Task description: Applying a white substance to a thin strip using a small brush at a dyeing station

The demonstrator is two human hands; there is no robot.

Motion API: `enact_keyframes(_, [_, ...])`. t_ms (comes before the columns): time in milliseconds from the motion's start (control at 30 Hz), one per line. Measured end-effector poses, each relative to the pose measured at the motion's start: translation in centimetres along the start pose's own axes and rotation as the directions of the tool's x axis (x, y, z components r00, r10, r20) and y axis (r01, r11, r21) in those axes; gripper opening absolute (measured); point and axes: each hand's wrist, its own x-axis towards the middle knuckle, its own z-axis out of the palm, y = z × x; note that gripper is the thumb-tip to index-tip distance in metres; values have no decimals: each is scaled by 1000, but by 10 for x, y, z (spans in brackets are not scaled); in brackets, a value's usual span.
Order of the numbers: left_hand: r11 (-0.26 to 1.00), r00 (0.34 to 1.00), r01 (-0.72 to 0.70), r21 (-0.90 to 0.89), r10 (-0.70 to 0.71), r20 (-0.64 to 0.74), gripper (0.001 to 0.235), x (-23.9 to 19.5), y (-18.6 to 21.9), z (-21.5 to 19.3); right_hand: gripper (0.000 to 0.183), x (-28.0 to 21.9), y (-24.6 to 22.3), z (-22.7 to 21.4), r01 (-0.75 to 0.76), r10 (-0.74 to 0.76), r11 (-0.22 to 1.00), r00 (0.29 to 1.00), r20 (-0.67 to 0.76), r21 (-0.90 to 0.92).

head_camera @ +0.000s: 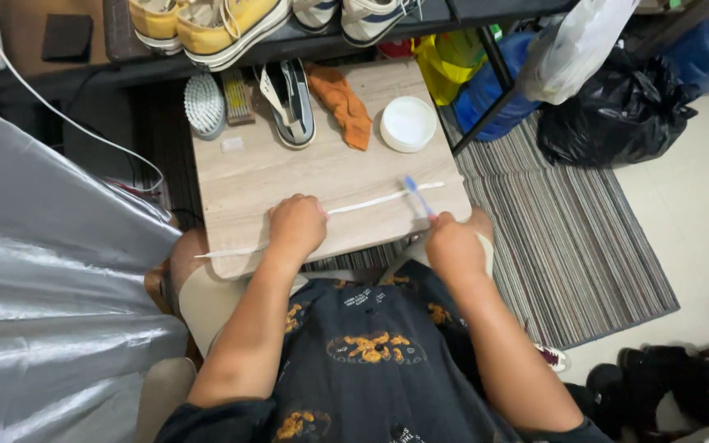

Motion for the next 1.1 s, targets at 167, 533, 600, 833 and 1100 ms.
enact_keyframes(167, [1000,1000,8,-4,-8,28,26,-4,4,-7,24,-11,-35,23,173,-186,976,978,91,129])
enact_keyframes(533, [999,1000,17,-48,-16,16,26,-1,-1,-1,33,8,6,32,-49,35,996,981,190,73])
enact_keyframes(600, [1000,1000,12,-27,-11,19,28,0,1,-3,31,8,2,18,-55,52,998,993,111,28])
enact_keyframes(833, [1000,999,7,-23,-6,38,30,2,0,-2,36,-7,-47,4,-30,-29,978,961,275,208])
enact_keyframes(1100, [999,994,29,-31,-26,106,32,0,5,-16,39,24,18,39,-244,213,965,940,266,91])
